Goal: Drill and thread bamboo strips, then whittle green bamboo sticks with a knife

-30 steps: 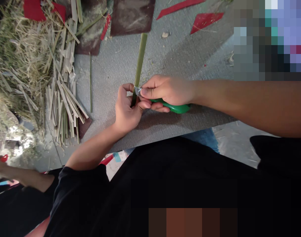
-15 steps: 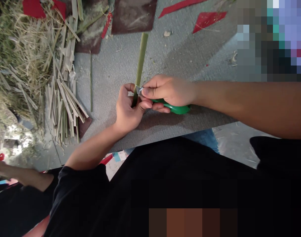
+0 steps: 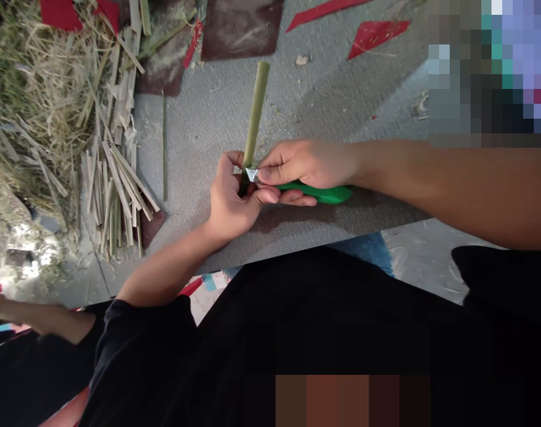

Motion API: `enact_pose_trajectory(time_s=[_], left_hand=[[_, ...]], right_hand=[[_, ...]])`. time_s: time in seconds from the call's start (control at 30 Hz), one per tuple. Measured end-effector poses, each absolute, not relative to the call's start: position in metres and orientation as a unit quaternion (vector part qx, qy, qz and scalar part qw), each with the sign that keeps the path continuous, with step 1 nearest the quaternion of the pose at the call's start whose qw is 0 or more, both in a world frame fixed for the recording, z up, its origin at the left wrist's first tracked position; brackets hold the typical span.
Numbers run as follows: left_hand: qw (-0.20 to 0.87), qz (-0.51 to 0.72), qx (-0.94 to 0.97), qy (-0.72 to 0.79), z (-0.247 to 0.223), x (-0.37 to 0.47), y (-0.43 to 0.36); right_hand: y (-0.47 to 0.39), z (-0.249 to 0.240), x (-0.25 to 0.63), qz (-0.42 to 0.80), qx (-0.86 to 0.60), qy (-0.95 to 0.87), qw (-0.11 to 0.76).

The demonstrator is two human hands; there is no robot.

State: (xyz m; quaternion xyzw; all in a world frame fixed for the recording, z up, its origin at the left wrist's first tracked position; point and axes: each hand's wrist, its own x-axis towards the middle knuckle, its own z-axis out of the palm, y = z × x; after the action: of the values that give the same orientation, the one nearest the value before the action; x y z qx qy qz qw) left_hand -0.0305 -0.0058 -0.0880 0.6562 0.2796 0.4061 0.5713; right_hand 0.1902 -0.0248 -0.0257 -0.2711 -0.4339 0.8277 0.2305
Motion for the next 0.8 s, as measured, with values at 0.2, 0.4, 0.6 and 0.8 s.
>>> enact_pose_trajectory(time_s=[0.2, 0.4, 0.6, 0.8], left_hand=[[0.585, 0.397, 0.650, 0.279, -0.088, -0.030, -0.004], [0.585, 0.393, 0.651, 0.282, -0.083, -0.030, -0.007], [0.565, 0.403, 0.662, 0.283, -0.090, -0.031, -0.003], [0.573, 0.389, 0.673, 0.260, -0.088, -0.032, -0.002]], right_hand=[[-0.020, -0.040, 0.184, 0.793, -0.240, -0.479, 0.289], [-0.016, -0.043, 0.190, 0.830, -0.210, -0.468, 0.219], [-0.024, -0.036, 0.187, 0.817, -0.242, -0.443, 0.280], [-0.020, -0.043, 0.184, 0.812, -0.217, -0.475, 0.259]])
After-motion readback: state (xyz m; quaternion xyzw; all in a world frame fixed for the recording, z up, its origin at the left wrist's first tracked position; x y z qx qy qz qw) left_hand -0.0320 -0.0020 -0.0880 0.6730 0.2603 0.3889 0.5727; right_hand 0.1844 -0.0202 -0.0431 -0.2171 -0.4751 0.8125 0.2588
